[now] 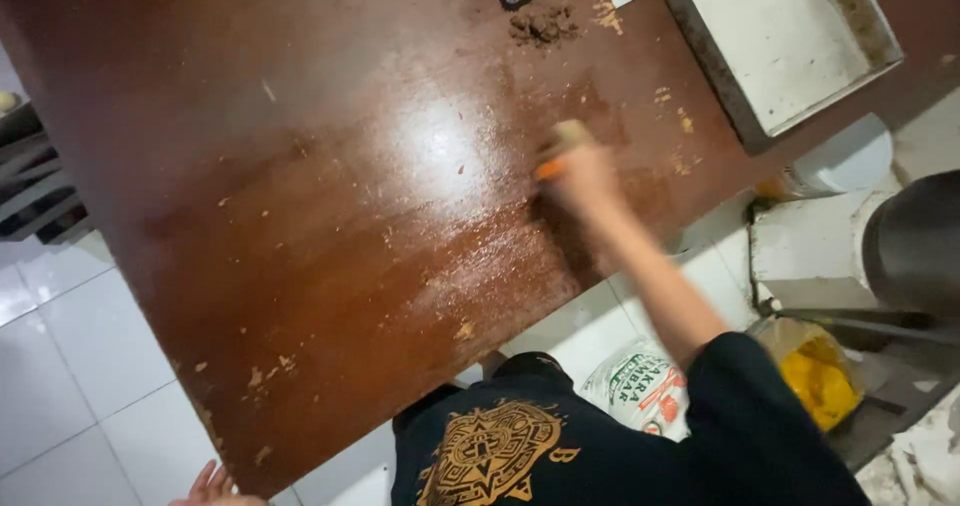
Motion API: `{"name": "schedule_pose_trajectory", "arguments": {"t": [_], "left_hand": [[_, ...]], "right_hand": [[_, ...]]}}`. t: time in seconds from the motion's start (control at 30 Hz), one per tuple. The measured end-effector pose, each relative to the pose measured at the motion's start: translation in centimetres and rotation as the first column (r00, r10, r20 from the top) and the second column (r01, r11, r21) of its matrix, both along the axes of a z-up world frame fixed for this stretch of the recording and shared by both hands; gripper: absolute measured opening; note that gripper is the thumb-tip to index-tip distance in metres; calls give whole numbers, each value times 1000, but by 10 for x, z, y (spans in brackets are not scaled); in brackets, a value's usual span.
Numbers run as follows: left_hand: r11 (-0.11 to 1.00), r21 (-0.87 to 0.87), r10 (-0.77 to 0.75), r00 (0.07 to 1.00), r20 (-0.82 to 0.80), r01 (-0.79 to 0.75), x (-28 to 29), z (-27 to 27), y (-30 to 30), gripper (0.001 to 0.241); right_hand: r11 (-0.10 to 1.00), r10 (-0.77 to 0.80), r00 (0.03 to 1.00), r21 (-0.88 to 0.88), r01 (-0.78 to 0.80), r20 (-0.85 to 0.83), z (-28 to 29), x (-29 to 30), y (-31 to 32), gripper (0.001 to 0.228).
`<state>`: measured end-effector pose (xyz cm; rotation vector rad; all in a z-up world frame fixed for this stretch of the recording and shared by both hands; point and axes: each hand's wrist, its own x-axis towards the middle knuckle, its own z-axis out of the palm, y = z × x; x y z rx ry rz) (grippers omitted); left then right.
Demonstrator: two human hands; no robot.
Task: Arranging dough balls on a baking tray, cleaning the workbench with a scraper and brush, and preparing more dough.
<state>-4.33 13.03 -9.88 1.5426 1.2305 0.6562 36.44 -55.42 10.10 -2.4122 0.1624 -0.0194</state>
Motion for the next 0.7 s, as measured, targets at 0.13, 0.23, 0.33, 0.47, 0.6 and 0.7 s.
{"name": "schedule_pose_trajectory", "arguments": {"t": [0.13,0.23,0.33,0.47,0.6,0.7], "left_hand": [[1000,-23,10,999,41,-9,49,57,-48,90],[968,-238,-33,978,204,83,42,52,-35,89],[948,-284,-69,966,250,142,48,46,-35,87],[924,-369,-31,982,184,99,49,48,-51,88],[844,-533,-83,996,-15,62,75,71,-73,96],[773,-623,-143,990,10,118,70,63,-68,102]], "right_hand": [[784,439,892,528,-325,-103,-49,-70,224,37],[710,651,687,60,-701,322,28,-122,350,32],[636,641,746,418,-649,182,-1,-169,400,19],[578,613,788,714,-396,-59,-21,-161,319,17],[910,214,908,412,-51,-360,29,-116,154,21],[930,-111,975,326,170,-192,-43,-82,-5,9]]}}
